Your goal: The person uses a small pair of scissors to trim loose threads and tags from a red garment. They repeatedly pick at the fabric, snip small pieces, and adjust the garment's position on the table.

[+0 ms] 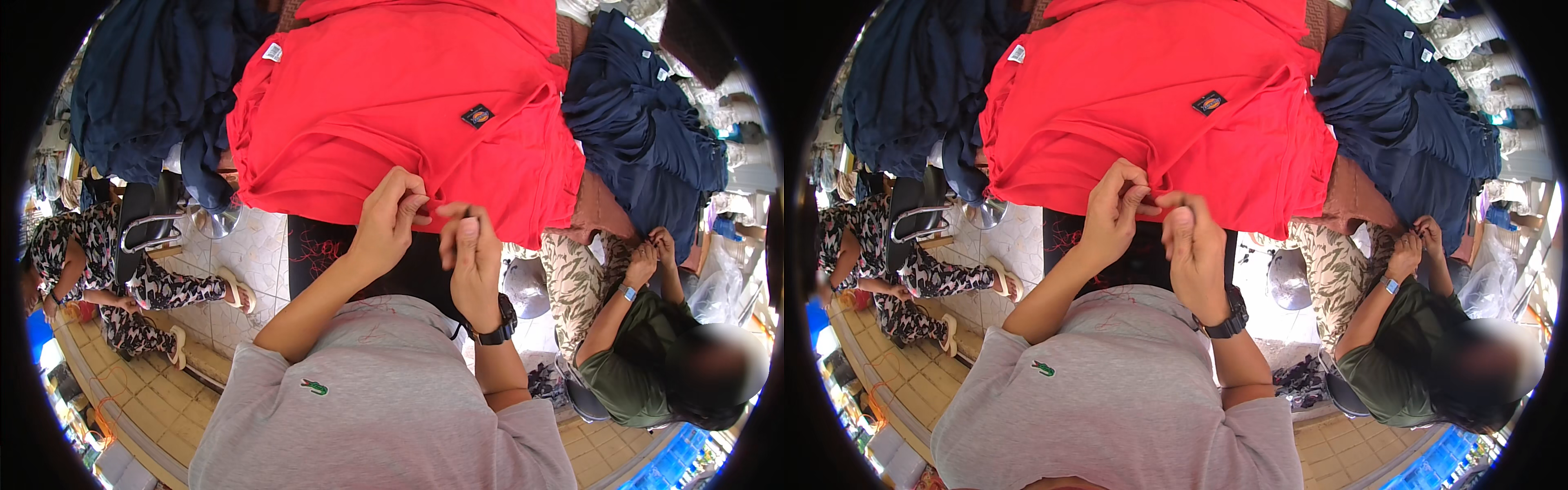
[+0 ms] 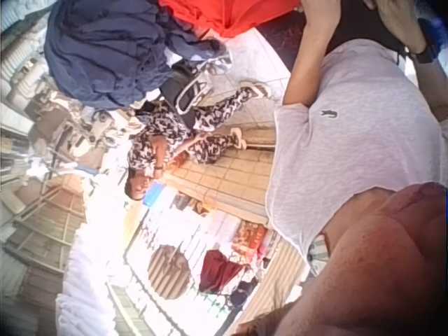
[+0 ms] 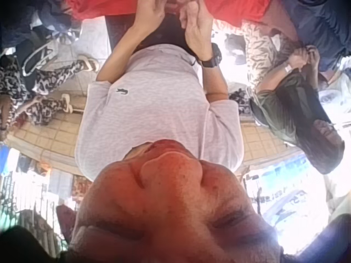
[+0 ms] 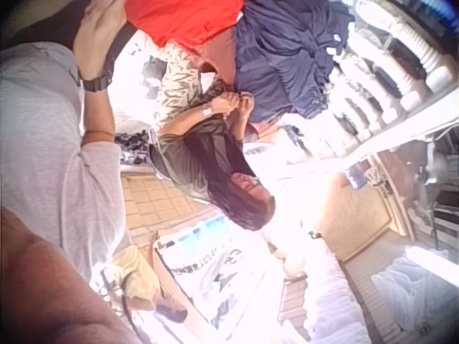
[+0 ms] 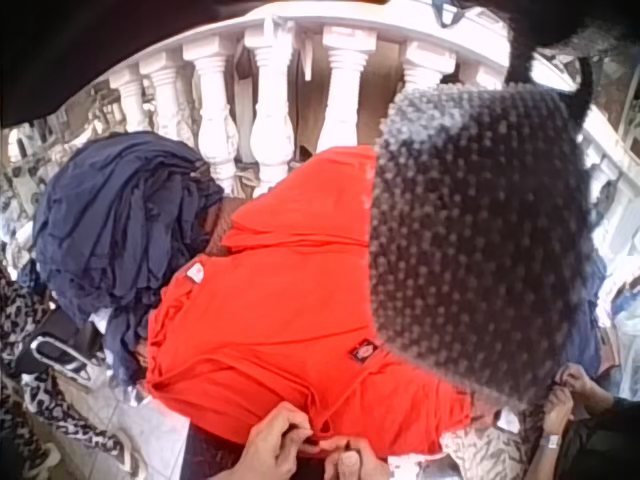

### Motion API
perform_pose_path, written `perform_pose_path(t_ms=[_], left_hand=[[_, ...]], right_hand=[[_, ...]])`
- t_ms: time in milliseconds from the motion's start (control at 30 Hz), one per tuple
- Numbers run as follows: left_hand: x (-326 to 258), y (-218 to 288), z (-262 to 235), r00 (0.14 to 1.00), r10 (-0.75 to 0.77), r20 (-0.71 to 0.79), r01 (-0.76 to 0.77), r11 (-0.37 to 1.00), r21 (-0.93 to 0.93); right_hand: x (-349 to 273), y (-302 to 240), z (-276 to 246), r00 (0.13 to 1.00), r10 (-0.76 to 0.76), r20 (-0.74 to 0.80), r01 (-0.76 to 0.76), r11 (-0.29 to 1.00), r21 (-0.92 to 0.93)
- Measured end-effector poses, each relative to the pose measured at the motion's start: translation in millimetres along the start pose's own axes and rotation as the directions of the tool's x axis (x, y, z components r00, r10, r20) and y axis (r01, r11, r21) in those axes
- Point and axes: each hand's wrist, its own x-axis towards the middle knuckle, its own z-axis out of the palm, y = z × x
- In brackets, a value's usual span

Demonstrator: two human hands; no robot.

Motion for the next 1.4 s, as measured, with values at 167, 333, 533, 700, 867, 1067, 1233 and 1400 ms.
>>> perform_pose_path(t_ms=[167,333,533,700,867,1067,1233,1400], left_hand=[[-1,-1,-2,1.0,-0.025,0.018,0.027,0.995,-0.091],[-4,-5,-2,0.998,0.06,-0.003,-0.06,0.998,0.027],[-6,-1,-1,0.998,0.061,0.001,-0.061,0.998,-0.002],[-3,-1,0,0.982,0.186,-0.023,-0.181,0.974,0.133],[0,-1,0,0.966,0.26,-0.014,-0.251,0.946,0.204],[-1,-2,0,0.97,0.24,-0.027,-0.23,0.953,0.198],[-5,-14,5,0.996,0.04,-0.076,-0.046,0.996,-0.081],[-7,-9,0,0.991,-0.132,0.015,0.132,0.958,-0.254]], right_hand=[[1,5,-2,0.95,0.261,0.17,-0.274,0.96,0.056],[6,18,2,0.95,0.249,0.187,-0.278,0.949,0.147],[9,18,1,0.942,0.281,0.183,-0.323,0.908,0.266],[12,21,0,0.928,0.313,0.204,-0.365,0.876,0.315],[16,23,-4,0.885,0.362,0.292,-0.458,0.788,0.412],[17,24,-1,0.886,0.342,0.313,-0.454,0.776,0.438],[14,30,-2,0.883,0.304,0.358,-0.447,0.778,0.442],[9,26,-1,0.876,0.368,0.313,-0.473,0.782,0.405]])
